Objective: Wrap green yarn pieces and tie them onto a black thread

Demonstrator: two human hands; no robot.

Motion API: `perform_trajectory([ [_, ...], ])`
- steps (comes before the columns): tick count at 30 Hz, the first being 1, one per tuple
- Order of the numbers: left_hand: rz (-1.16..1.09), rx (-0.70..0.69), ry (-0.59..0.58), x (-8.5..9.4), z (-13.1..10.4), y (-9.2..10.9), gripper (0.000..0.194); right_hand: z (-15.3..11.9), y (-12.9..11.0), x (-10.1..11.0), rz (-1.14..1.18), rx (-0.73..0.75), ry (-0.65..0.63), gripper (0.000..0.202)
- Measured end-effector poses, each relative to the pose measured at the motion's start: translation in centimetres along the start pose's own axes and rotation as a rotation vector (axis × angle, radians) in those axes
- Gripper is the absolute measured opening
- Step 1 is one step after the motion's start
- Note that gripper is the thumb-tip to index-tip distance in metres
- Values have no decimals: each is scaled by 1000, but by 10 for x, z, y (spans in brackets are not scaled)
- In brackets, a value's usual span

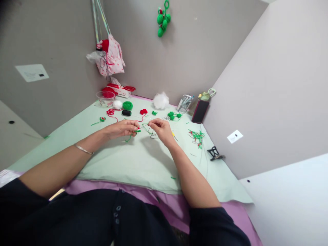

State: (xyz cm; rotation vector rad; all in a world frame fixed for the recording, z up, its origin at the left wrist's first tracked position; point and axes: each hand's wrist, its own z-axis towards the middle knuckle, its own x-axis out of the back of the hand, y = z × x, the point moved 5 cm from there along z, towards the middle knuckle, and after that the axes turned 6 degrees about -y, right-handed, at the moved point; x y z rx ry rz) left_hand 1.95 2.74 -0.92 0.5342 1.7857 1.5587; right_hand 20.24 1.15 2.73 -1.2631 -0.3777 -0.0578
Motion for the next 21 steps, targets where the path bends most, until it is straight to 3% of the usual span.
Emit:
perform_trajectory([
  [15, 9, 12, 13, -4, -3, 4, 30, 2, 6, 10, 53, -49, 105, 27],
  [21, 41, -32, 55, 3, 1, 1, 29, 2, 1, 8, -100, 67, 35, 33],
])
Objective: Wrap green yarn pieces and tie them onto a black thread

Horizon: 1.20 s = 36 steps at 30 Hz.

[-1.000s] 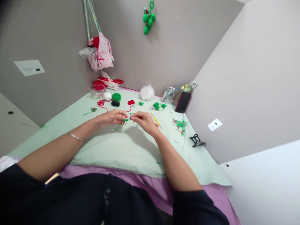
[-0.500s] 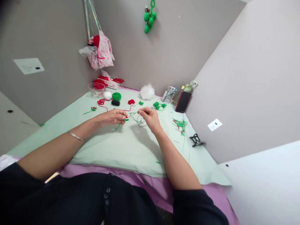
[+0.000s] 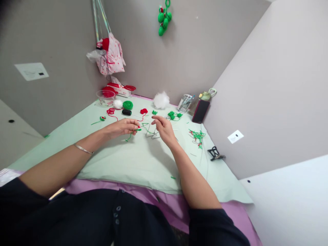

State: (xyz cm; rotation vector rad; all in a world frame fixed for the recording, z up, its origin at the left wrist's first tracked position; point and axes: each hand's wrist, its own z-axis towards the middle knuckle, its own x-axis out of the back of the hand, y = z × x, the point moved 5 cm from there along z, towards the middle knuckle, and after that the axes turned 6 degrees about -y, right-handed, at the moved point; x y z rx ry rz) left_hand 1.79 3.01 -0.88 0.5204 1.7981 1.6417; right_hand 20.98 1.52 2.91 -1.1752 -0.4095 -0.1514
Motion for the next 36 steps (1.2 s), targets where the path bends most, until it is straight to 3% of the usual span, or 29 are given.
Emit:
perform_trajectory([
  [4, 18, -44, 63, 7, 3, -3, 28, -5, -8, -3, -119, 77, 49, 44],
  [8, 26, -76, 154, 9, 3, -1, 31, -13, -20, -14, -226, 101, 7, 18],
  [14, 96, -111, 207, 9, 3, 1, 32, -21, -31, -29, -548, 213, -52, 14],
  [29, 305, -177, 170, 3, 1, 6, 29, -19, -23, -33, -640, 118, -119, 14],
  [36, 569, -325, 274, -14, -7, 12, 16, -16, -16, -36, -598, -28, -105, 13],
])
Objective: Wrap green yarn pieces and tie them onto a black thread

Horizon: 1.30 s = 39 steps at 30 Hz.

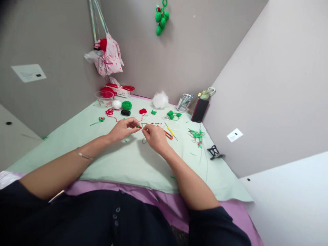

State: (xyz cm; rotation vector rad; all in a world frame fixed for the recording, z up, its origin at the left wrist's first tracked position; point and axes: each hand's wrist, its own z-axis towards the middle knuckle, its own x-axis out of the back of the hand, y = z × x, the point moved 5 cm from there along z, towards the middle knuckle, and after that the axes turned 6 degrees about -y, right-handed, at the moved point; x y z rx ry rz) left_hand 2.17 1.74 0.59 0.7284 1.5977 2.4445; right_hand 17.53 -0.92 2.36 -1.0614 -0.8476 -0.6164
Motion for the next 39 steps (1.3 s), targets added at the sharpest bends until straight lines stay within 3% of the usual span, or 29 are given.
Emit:
perform_trajectory([
  [6, 58, -128, 72, -2, -4, 9, 13, 6, 8, 0, 275, -21, 38, 17],
  [14, 115, -258, 144, 3, -6, 15, 9, 3, 4, -9, 789, 9, -216, 27],
  [19, 143, -316, 176, 3, -12, 23, 7, 4, 4, -8, 937, -17, -123, 37],
  [23, 100, -262, 111, -3, -11, 22, 8, 5, 6, -1, 856, 9, -101, 36],
  [28, -98, -202, 79, -2, -7, 16, 15, 7, 17, 21, 542, 28, 75, 27],
  [34, -198, -116, -57, -8, -2, 12, 16, 8, 20, 2, 933, -125, -70, 21],
  [37, -301, -50, -106, -8, 1, 8, 20, 15, 33, 3, 1189, -210, 15, 15],
  [39, -357, 5, -146, -8, 2, 5, 22, 20, 57, 19, 1373, -294, 162, 12],
])
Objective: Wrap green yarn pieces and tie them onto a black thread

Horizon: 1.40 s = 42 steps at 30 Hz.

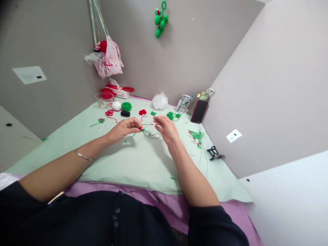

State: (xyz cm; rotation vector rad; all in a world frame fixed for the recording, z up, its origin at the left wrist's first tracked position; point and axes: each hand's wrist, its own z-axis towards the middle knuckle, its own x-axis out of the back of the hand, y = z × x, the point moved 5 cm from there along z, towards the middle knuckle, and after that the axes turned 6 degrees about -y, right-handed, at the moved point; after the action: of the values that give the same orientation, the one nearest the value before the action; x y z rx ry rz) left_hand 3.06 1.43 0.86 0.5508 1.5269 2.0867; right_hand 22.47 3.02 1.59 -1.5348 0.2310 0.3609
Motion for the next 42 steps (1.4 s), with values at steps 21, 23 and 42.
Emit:
perform_trajectory([
  [21, -249, 82, -118, 3, -1, -2, 22, -20, 10, -42, -695, 140, -426, 27],
  [23, -250, 86, -123, 3, -1, -3, 22, -20, 9, -40, -691, 172, -396, 24],
  [42, -272, 98, -222, 4, -5, 1, 20, 31, -28, 125, 127, 47, 385, 17],
])
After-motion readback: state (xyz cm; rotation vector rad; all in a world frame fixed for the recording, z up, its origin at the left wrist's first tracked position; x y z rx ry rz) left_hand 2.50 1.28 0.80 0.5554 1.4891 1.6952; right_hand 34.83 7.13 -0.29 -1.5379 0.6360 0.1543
